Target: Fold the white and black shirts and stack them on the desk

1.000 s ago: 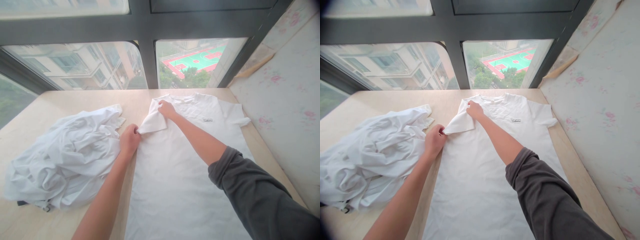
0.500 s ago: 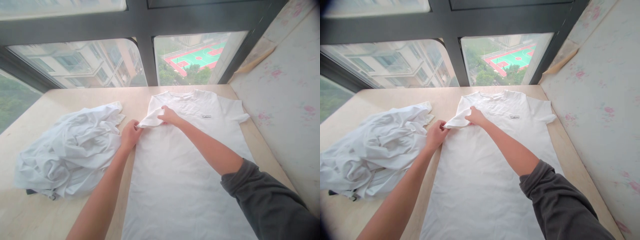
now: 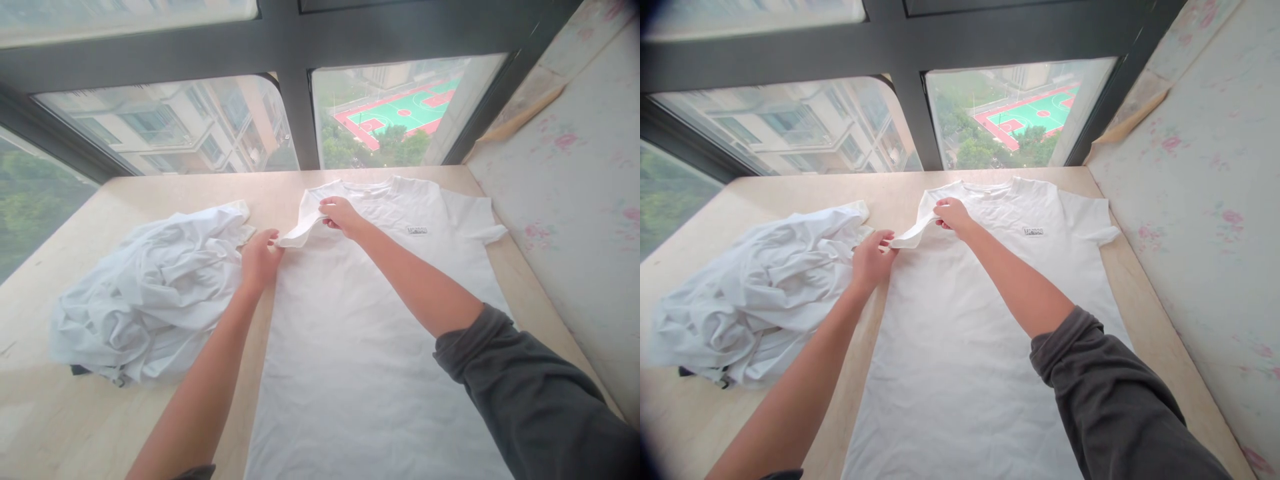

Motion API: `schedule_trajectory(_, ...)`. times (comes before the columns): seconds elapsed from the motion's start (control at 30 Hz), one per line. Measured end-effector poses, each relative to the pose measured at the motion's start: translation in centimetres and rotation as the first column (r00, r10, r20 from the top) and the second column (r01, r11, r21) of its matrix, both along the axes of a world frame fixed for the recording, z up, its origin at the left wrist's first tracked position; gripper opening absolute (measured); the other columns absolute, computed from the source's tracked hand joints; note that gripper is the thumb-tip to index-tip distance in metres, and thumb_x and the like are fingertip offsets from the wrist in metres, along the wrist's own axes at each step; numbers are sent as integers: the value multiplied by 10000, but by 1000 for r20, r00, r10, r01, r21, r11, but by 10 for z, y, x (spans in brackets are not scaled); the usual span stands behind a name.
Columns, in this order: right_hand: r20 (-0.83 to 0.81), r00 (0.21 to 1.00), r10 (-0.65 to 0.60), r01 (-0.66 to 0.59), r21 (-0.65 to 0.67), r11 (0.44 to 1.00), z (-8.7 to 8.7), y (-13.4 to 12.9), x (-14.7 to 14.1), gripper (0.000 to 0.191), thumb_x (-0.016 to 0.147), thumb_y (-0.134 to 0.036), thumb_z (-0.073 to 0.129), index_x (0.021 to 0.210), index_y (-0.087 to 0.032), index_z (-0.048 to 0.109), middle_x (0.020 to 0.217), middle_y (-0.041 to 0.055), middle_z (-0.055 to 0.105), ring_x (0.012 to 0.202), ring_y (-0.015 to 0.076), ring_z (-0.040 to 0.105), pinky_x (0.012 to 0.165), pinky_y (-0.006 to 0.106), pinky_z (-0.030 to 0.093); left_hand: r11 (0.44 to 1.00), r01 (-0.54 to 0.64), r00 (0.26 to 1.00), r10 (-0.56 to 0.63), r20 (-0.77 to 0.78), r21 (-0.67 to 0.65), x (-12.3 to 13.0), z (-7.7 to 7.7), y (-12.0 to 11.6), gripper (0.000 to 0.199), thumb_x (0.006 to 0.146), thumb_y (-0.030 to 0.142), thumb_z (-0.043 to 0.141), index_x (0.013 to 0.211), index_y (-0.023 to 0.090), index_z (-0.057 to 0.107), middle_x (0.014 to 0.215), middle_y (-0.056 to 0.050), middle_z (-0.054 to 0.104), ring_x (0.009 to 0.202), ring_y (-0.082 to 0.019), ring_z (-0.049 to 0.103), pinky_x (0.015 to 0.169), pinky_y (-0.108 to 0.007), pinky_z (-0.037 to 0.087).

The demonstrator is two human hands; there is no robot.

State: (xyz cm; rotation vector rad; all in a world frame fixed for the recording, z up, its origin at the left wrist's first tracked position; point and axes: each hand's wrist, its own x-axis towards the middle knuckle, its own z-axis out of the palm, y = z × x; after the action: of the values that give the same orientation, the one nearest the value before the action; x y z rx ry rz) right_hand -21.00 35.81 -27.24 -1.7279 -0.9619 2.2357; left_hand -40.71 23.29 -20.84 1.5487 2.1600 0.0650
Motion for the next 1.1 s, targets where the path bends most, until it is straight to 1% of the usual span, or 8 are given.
schedule_trajectory(0.1, 10, 999, 41, -41, 46, 998, -2, 3, -2, 196, 923, -227, 524, 1108, -184, 572, 937, 27, 644, 617, 52, 612, 569, 169, 478, 987, 150, 989, -149, -25, 59, 3, 4, -5, 262, 892, 283, 585, 1131, 217, 669, 1139, -74, 685, 991, -207, 646, 853, -317, 484)
schedule_trajectory(0.23, 119, 980, 162, -177, 130, 976, -8, 0, 14, 262, 872, -226, 568, 1131, -195, 593, 991, 52, 672, 702, 123, 655, 644, 245, 523, 936, 341, 940, -337, -57, 82, 7, 6, -17, 164, 917, 224, 554, 984, 242, 703, 1000, -59, 707, 981, -225, 632, 892, -353, 458)
schedule_trajectory(0.4, 313, 892, 326, -404, 228, 886, -21, -2, 34, 296, 703, -184, 731, 992, -180, 665, 1026, 101, 694, 1075, 312, 628, 975, 441, 481, 857, 509, 860, -504, -75, 79, 13, 2, -30, 157, 889, 150, 574, 931, 242, 694, 933, -51, 715, 919, -231, 633, 835, -363, 444)
schedule_trajectory(0.5, 369, 857, 360, -482, 322, 815, -32, 8, 16, 400, 807, -278, 672, 1190, -172, 629, 1150, 125, 680, 1176, 323, 582, 1048, 476, 432, 838, 539, 842, -531, -96, 90, 16, 2, -33, 180, 891, 117, 559, 967, 230, 676, 975, -53, 712, 947, -237, 622, 869, -376, 439)
schedule_trajectory(0.63, 387, 828, 406, -550, 418, 723, -51, 31, -34, 529, 899, -318, 575, 1386, -124, 499, 1212, 150, 667, 1146, 293, 608, 1011, 431, 472, 828, 556, 829, -546, -120, 78, 21, 4, -33, 183, 905, 108, 553, 997, 223, 661, 995, -54, 696, 942, -230, 607, 890, -368, 441)
schedule_trajectory(0.77, 385, 832, 399, -543, 427, 723, -68, 48, -71, 386, 864, -157, 540, 1242, -155, 618, 1268, 125, 647, 1190, 269, 586, 1034, 395, 461, 802, 597, 798, -589, -129, 34, 23, 7, -32, 202, 918, 89, 519, 967, 228, 657, 947, -46, 678, 867, -217, 597, 873, -365, 442)
schedule_trajectory(0.93, 390, 846, 363, -516, 434, 739, -81, 46, -80, 320, 887, -145, 465, 1131, -173, 671, 1226, 98, 668, 1154, 239, 596, 1022, 370, 461, 785, 619, 778, -615, -125, -14, 25, 13, -32, 202, 939, 106, 486, 961, 217, 653, 958, -59, 674, 881, -230, 602, 858, -378, 444)
schedule_trajectory(1.1, 379, 858, 345, -497, 448, 743, -71, 41, -63, 421, 938, -240, 458, 1335, -146, 563, 1216, 117, 669, 1134, 255, 596, 1007, 394, 465, 815, 573, 811, -579, -84, -89, 29, 25, -30, 181, 955, 208, 493, 1038, 237, 652, 1060, -86, 688, 953, -260, 627, 892, -426, 451)
